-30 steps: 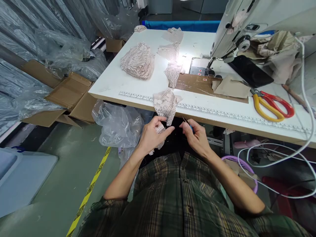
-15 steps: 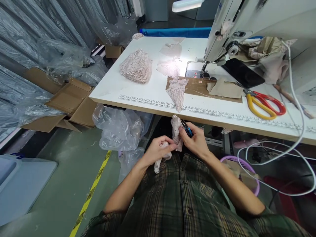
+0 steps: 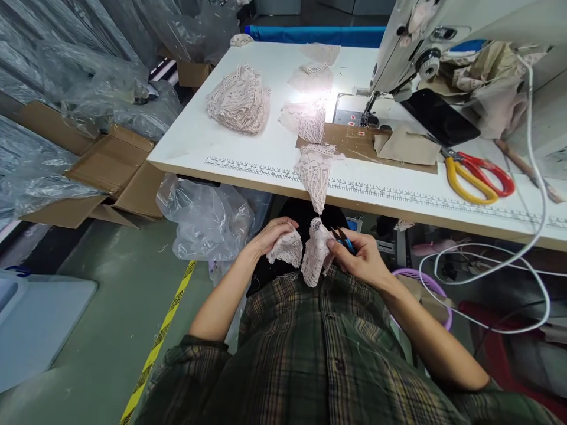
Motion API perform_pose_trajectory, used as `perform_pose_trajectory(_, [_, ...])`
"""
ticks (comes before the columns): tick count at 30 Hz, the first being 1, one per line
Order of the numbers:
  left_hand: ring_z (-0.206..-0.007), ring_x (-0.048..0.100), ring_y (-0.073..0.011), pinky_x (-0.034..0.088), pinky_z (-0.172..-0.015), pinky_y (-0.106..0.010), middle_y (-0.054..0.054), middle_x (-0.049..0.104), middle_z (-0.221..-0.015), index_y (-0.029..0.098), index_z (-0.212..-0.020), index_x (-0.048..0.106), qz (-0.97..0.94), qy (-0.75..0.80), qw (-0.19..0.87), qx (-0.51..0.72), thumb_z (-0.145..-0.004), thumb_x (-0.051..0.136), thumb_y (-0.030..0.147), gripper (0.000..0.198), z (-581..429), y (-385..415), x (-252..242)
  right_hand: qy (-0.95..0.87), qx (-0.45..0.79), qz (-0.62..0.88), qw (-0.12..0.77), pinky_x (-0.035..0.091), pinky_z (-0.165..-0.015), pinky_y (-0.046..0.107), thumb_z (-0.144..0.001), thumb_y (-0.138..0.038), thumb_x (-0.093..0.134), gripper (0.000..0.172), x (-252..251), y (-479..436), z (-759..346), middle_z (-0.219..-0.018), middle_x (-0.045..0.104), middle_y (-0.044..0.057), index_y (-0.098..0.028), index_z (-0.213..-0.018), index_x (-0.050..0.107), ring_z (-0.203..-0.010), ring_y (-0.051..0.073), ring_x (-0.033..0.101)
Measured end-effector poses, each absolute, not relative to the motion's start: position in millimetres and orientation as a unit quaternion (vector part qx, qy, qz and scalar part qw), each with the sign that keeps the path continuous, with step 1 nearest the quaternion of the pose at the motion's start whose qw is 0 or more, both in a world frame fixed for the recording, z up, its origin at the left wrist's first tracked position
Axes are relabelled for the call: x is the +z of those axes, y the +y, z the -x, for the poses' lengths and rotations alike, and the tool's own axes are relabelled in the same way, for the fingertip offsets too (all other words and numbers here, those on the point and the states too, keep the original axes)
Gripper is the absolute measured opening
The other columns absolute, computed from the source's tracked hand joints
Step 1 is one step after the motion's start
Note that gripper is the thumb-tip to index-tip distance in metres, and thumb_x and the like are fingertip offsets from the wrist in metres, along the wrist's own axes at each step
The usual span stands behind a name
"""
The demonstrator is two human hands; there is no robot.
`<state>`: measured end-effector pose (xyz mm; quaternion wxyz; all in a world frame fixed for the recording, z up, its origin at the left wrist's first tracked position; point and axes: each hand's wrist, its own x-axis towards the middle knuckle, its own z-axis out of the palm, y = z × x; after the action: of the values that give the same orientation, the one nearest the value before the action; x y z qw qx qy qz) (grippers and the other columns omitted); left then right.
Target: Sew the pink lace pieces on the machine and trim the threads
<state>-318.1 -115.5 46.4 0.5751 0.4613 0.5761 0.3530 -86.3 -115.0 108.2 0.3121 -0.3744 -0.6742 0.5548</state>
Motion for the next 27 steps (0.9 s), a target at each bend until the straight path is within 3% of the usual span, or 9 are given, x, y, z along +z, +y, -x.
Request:
perform_pose_trajectory(5, [-0.066,0.057,-0.0156,0.044,-0.066,-0.027,-0.001,0.064,-0.070,0.016,-0.086,0.071,-0.532,0.600,0.513,0.307,-0.066,0.070,0.027,0.023,334.5,-82.2,27.8,-0.669,0.541,0.404,0.310,0.028,-0.044,0.023,-0.088,-0.040,0.060,0.029,106.3,-113.9,75.3,-0.050,0.043,-0.005,-0.018,-0.070,0.059,-0.043,0.008,0.035])
perform_pose_trajectory(11, [-0.100,0.063,-0.0237,0.047,-0.091,-0.035,-0.011,0.071,-0.109,0.016,-0.107,0.071,-0.565,0.603,0.455,0.331,-0.077,0.070,0.035,0.036,344.4,-71.6,35.9,-0.677,0.549,0.398,0.285,0.031,-0.046,0.023,-0.089,-0.040,0.058,0.028,105.7,-114.5,78.0,-0.057,0.047,-0.004,-0.018,-0.072,0.061,-0.047,0.008,0.037])
perform_pose_trajectory(14, [-0.112,0.062,-0.0246,0.046,-0.098,-0.038,-0.013,0.067,-0.123,0.018,-0.118,0.067,-0.579,0.487,0.529,0.385,-0.085,0.062,0.052,0.048,337.4,-86.3,55.1,-0.676,0.568,0.385,0.267,0.031,-0.046,0.022,-0.090,-0.039,0.057,0.026,104.5,-115.2,84.8,-0.061,0.048,-0.003,-0.017,-0.077,0.062,-0.048,0.008,0.037])
perform_pose_trajectory(16, [-0.119,0.059,-0.0268,0.044,-0.103,-0.040,-0.014,0.063,-0.131,0.019,-0.124,0.065,-0.577,0.387,0.595,0.404,-0.081,0.063,0.062,0.061,329.4,-96.8,71.3,-0.680,0.578,0.368,0.261,0.032,-0.047,0.022,-0.090,-0.040,0.056,0.027,104.7,-116.1,90.8,-0.060,0.047,-0.003,-0.017,-0.078,0.063,-0.049,0.008,0.036])
perform_pose_trajectory(19, [-0.128,0.053,-0.0305,0.038,-0.109,-0.043,-0.015,0.060,-0.135,0.019,-0.120,0.067,-0.586,0.320,0.635,0.389,-0.072,0.075,0.057,0.062,316.4,-108.0,92.8,-0.698,0.586,0.328,0.248,0.034,-0.052,0.022,-0.091,-0.038,0.055,0.026,106.5,-117.9,98.1,-0.061,0.048,-0.003,-0.017,-0.081,0.066,-0.053,0.009,0.038])
perform_pose_trajectory(21, [-0.125,0.055,-0.0304,0.040,-0.106,-0.043,-0.015,0.063,-0.130,0.018,-0.103,0.073,-0.583,0.324,0.641,0.380,-0.072,0.079,0.048,0.045,309.9,-113.1,102.3,-0.709,0.587,0.309,0.239,0.033,-0.052,0.022,-0.092,-0.037,0.053,0.026,108.2,-118.2,99.9,-0.062,0.048,-0.003,-0.017,-0.084,0.067,-0.053,0.009,0.037])
perform_pose_trajectory(24, [-0.095,0.066,-0.0222,0.049,-0.085,-0.034,-0.011,0.072,-0.099,0.015,-0.079,0.072,-0.538,0.392,0.632,0.398,-0.073,0.079,0.042,0.028,304.9,-120.5,109.4,-0.719,0.570,0.316,0.242,0.033,-0.052,0.023,-0.092,-0.041,0.052,0.031,110.0,-114.9,98.4,-0.061,0.046,-0.003,-0.017,-0.077,0.065,-0.054,0.009,0.037])
perform_pose_trajectory(27, [-0.066,0.059,-0.0127,0.044,-0.063,-0.025,-0.004,0.068,-0.074,0.015,-0.078,0.071,-0.492,0.489,0.588,0.416,-0.072,0.080,0.041,0.028,304.1,-128.7,112.3,-0.727,0.535,0.350,0.252,0.034,-0.052,0.024,-0.094,-0.051,0.046,0.042,110.6,-107.0,96.8,-0.063,0.049,-0.001,-0.017,-0.077,0.063,-0.056,0.011,0.040])
